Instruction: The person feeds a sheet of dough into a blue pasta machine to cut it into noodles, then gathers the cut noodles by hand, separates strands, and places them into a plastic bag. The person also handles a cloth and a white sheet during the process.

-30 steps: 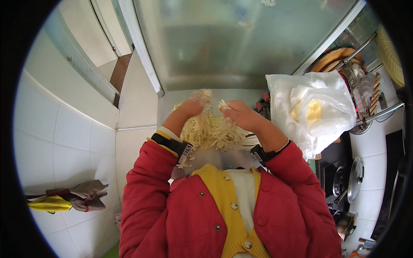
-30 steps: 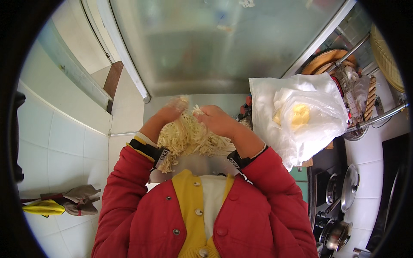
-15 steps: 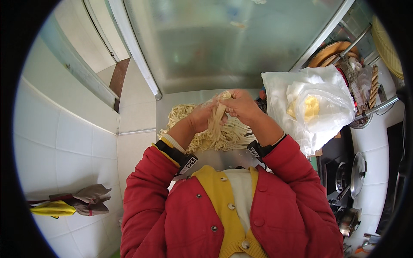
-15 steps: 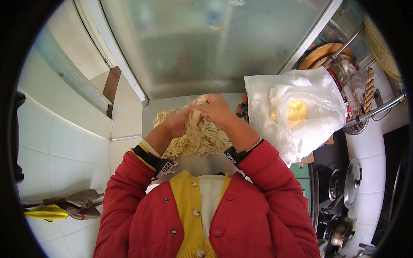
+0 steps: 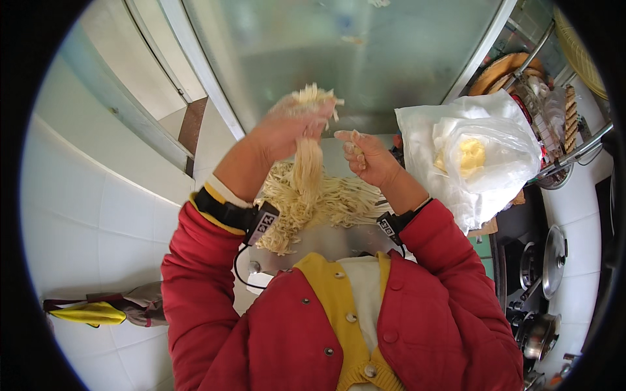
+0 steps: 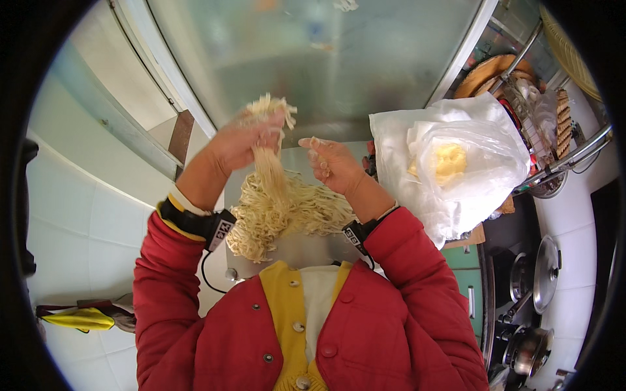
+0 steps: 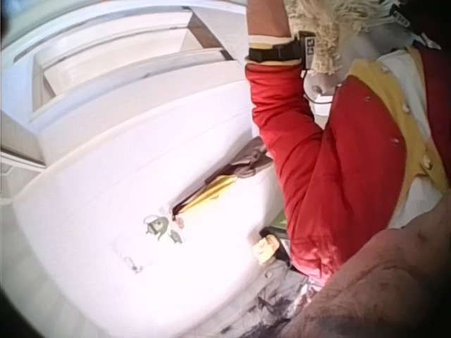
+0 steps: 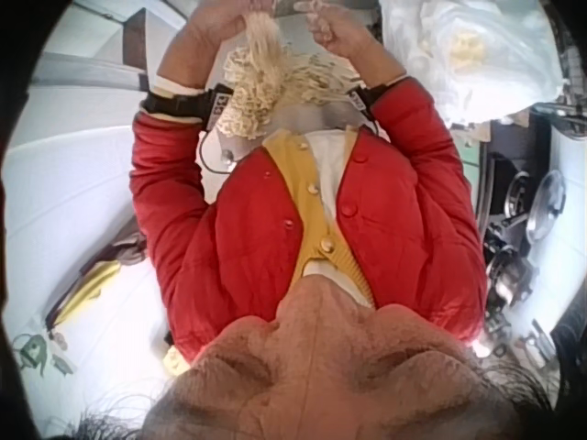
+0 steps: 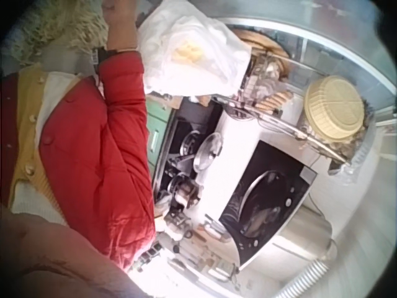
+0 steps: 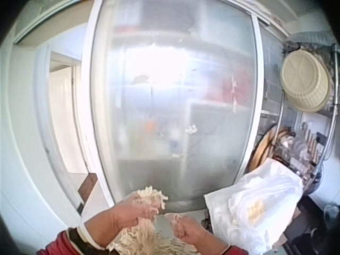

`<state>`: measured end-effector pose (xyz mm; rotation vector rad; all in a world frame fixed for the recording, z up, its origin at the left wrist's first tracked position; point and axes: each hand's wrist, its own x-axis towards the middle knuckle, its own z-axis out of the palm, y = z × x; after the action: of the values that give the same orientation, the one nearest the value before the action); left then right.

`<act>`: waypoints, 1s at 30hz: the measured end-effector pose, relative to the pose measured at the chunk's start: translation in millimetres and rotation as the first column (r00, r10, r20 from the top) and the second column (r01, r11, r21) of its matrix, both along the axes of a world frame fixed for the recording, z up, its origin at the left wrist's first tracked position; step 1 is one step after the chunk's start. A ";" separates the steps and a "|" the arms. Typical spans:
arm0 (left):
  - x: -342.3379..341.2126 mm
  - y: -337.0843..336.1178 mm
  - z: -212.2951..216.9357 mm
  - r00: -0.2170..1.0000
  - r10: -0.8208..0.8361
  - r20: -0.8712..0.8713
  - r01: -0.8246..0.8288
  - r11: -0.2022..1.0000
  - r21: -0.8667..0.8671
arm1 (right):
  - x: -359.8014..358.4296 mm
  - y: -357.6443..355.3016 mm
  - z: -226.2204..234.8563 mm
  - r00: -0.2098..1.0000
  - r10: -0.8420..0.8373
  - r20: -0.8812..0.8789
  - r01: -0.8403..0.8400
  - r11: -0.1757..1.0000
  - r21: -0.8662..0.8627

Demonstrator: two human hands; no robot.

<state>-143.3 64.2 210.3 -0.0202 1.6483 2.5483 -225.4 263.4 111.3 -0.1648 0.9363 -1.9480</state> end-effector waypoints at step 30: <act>-48.5 43.5 267.8 0.893 -0.169 -0.417 0.149 0.986 -0.080 | -25.0 -61.2 23.6 0.532 0.168 -0.830 -0.402 0.913 -0.072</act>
<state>-191.9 107.7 478.1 0.6837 1.7525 2.5095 -250.4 202.1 134.8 -1.4026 1.1125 -1.6261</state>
